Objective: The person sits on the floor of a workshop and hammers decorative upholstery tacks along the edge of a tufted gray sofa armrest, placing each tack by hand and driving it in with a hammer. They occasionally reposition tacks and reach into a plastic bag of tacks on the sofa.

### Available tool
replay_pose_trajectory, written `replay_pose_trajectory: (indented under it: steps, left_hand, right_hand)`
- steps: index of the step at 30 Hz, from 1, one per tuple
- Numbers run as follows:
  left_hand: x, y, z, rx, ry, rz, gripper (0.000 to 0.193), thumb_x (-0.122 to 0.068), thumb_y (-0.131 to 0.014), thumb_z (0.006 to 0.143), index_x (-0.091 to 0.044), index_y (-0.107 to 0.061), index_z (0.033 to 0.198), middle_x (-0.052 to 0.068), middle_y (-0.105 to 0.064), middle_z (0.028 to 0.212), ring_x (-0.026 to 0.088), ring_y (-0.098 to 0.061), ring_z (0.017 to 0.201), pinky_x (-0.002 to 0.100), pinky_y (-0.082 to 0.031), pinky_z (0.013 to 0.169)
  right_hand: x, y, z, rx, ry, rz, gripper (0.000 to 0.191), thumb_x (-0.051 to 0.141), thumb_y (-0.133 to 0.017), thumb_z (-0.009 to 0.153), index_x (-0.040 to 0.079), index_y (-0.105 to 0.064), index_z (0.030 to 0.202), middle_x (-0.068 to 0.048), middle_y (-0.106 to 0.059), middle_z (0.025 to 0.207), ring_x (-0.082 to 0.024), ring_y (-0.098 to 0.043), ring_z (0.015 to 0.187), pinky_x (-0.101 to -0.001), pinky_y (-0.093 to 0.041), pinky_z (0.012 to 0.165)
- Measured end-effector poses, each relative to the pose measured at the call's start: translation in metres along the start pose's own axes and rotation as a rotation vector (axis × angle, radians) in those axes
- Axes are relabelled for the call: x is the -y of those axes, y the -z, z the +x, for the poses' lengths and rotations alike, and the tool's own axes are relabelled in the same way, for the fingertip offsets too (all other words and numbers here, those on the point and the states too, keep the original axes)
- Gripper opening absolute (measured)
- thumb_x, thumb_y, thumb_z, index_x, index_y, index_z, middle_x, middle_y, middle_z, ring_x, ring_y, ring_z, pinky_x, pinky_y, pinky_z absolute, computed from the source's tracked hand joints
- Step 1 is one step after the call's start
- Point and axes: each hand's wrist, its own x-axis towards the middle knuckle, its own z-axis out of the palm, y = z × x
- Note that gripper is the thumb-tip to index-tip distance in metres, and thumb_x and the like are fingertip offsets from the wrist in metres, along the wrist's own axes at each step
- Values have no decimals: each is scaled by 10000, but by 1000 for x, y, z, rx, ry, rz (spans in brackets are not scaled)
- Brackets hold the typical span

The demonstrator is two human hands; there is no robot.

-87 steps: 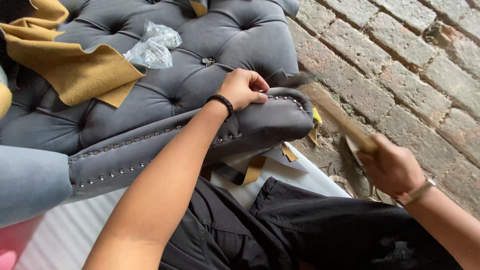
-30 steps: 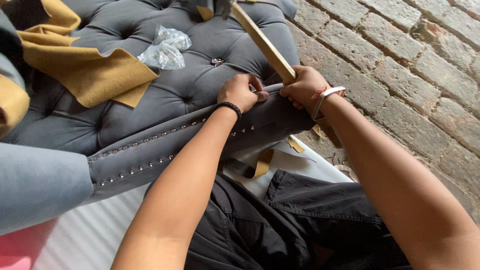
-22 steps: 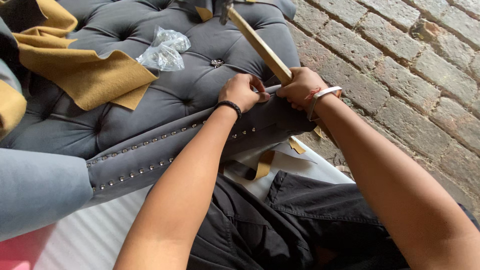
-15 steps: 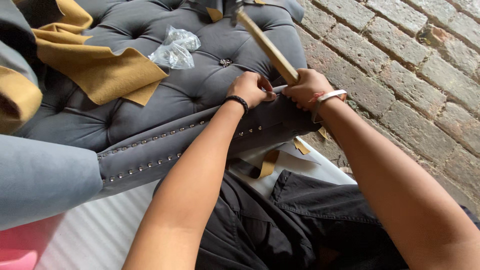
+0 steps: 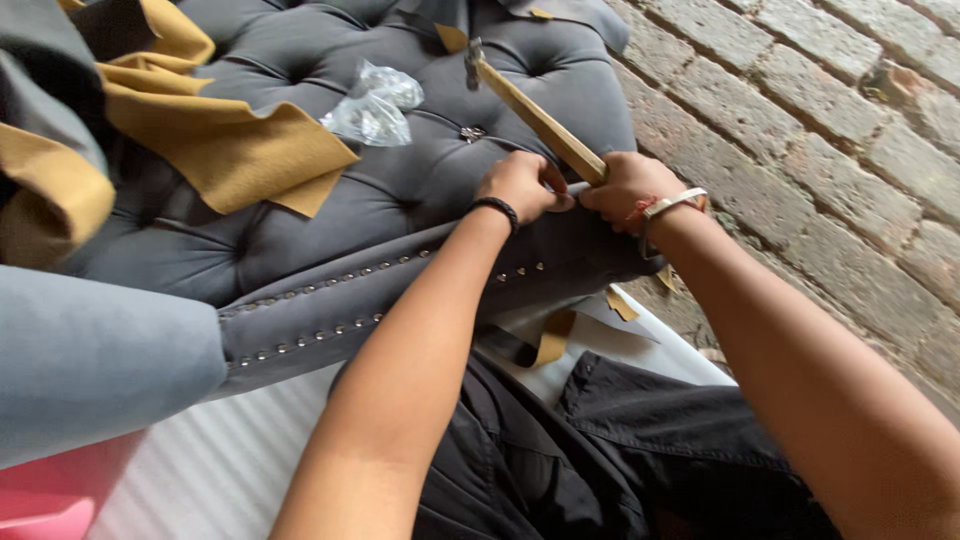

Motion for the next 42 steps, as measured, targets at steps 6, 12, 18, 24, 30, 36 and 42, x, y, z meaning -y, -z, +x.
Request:
replay_pose_trajectory:
  steps: [6,12,18,24,30,36,42]
  left_hand:
    - [18,40,7,-339,-112,68,127,-261,-752,783,-230,-822,884,80,-781,935,283,-742,907,411,-579,837]
    - [40,75,18,-524,-49,193,133,-198,-730,817,-195,-820,914,104,-770,923,320,-721,914,429,-568,846]
    - [23,75,33,-373,-6,428,131,-200,-751,841,-217,-816,953,115,-752,984,328,-713,938,435,-571,816]
    - [25,78,30,-404,11,451,63,-188,-771,811,-148,-803,849,140,-757,936,327,-721,915,426,-578,818]
    - [35,82,20,-643,-79,186,64,-166,-769,791,-107,-774,768,119,-769,795,289,-752,787,396,-593,776]
    - [31,79,10,-490,-111,-95,131,-164,-835,720,-78,-762,784,45,-783,771,146,-757,705,289,-594,691]
    - [-14,-16,-15,-110,-171,-343,185,13,-825,692,-100,-762,823,0,-792,797,60,-744,745,249,-607,709]
  right_hand:
    - [4,2,-5,-18,-6,76,275,245,-791,864,29,-681,993,-52,-659,692,-161,-616,530,-335,-523,504]
    - [0,2,-2,-18,-42,190,284,231,-821,838,41,-668,984,-48,-634,681,-149,-586,511,-324,-497,473]
    - [-4,2,0,-47,-39,221,286,227,-841,811,34,-662,924,-46,-632,662,-148,-590,509,-320,-489,468]
    - [-10,2,1,-55,-46,225,283,243,-848,807,39,-671,891,-47,-641,657,-150,-606,515,-316,-498,480]
    - [-11,4,0,-50,-26,236,280,246,-847,805,39,-676,885,-48,-644,653,-152,-612,515,-316,-503,480]
    - [-19,2,4,-45,-6,243,271,224,-845,801,28,-676,881,-50,-644,640,-150,-612,501,-315,-503,463]
    - [-32,0,11,-28,10,403,223,175,-820,805,43,-657,878,-33,-621,630,-139,-590,489,-304,-486,430]
